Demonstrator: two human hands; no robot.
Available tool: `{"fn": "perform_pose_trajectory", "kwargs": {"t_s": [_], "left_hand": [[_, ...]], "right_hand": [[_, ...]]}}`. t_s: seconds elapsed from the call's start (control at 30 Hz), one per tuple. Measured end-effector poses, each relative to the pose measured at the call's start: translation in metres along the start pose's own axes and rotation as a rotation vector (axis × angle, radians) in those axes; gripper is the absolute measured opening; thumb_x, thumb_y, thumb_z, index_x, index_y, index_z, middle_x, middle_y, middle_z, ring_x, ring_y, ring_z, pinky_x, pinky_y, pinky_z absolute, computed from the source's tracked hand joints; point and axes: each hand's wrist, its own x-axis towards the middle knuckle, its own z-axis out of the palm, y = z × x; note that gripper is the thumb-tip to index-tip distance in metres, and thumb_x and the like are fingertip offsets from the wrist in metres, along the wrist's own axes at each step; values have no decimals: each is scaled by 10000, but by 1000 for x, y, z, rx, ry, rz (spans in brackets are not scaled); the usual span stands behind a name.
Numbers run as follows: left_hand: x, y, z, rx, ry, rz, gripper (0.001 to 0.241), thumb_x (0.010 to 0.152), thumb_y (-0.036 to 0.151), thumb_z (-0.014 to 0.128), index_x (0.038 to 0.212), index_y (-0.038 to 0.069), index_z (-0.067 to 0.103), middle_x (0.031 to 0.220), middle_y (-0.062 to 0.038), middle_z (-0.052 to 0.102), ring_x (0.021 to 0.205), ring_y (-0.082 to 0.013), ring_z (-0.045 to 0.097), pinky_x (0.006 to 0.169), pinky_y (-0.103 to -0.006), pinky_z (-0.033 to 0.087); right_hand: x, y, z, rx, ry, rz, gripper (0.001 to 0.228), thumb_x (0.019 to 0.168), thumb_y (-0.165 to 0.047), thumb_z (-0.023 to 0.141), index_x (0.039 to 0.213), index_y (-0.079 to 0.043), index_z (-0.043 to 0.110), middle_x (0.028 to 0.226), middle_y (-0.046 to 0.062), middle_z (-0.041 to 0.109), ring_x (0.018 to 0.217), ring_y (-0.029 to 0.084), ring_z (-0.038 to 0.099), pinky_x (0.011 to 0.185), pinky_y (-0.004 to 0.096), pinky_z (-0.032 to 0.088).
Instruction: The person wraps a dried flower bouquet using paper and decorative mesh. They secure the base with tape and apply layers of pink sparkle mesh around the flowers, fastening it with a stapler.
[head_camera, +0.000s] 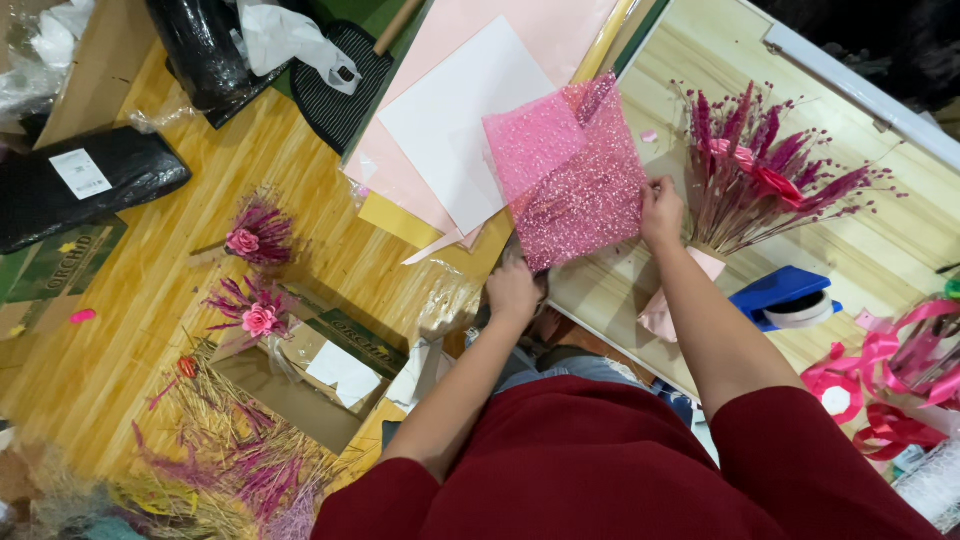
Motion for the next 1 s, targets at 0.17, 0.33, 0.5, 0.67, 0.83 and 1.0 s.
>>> {"fn": "perform_pose_trajectory", "kwargs": {"t_s": [0.17,0.33,0.5,0.67,0.83,1.0], "left_hand": [[-40,-47,3,-95,-418,-140,519,764,498,815,963,20,783,862,-240,738,925,-435,755,728,-547,618],[-88,-115,-26,-187,-710,-119,442,726,375,741,1072,104,789,1090,-151,774,1130,-383,719,948,-535,567],[-139,-147,-25,-1000,-815,-457,521,645,308,978,1067,100,751,732,-34,750,731,-172,710,711,-266,533],[-146,-125,-1,-1343,-976,-187,502,906,222,729,1329,-30,629,1104,-175,714,1057,-301,658,947,-430,592],[-138,-78,34,-1635,-1085,-109,544,880,231,617,1388,38,587,990,-41,663,990,-127,625,812,-245,582],[-124,-58,57,-1791,-1122,-164,580,853,207,618,1422,93,609,1000,-46,676,965,-110,660,831,-226,633]], "right_hand": [[-25,-15,-12,71,-102,28,338,1098,-237,480,1428,-236,406,1123,255,729,1127,473,662,977,601,486],[-33,-33,-19,-173,-131,-21,567,1046,-91,407,1581,-164,238,1222,335,600,1154,560,612,992,645,480],[-53,-10,-3,-328,-14,-172,600,1027,-99,470,1609,-110,324,1498,211,345,1345,491,343,1122,614,344],[-91,-12,31,-213,-27,-721,747,847,-53,589,1568,-42,396,1552,268,380,1451,464,348,1204,529,253],[-118,-27,56,-128,-174,-779,886,832,-201,678,1614,-34,296,1635,249,284,1525,468,235,1252,552,188],[-116,-33,66,-151,-178,-820,996,799,-288,748,1639,-77,256,1684,208,237,1555,441,203,1253,567,175]]}}
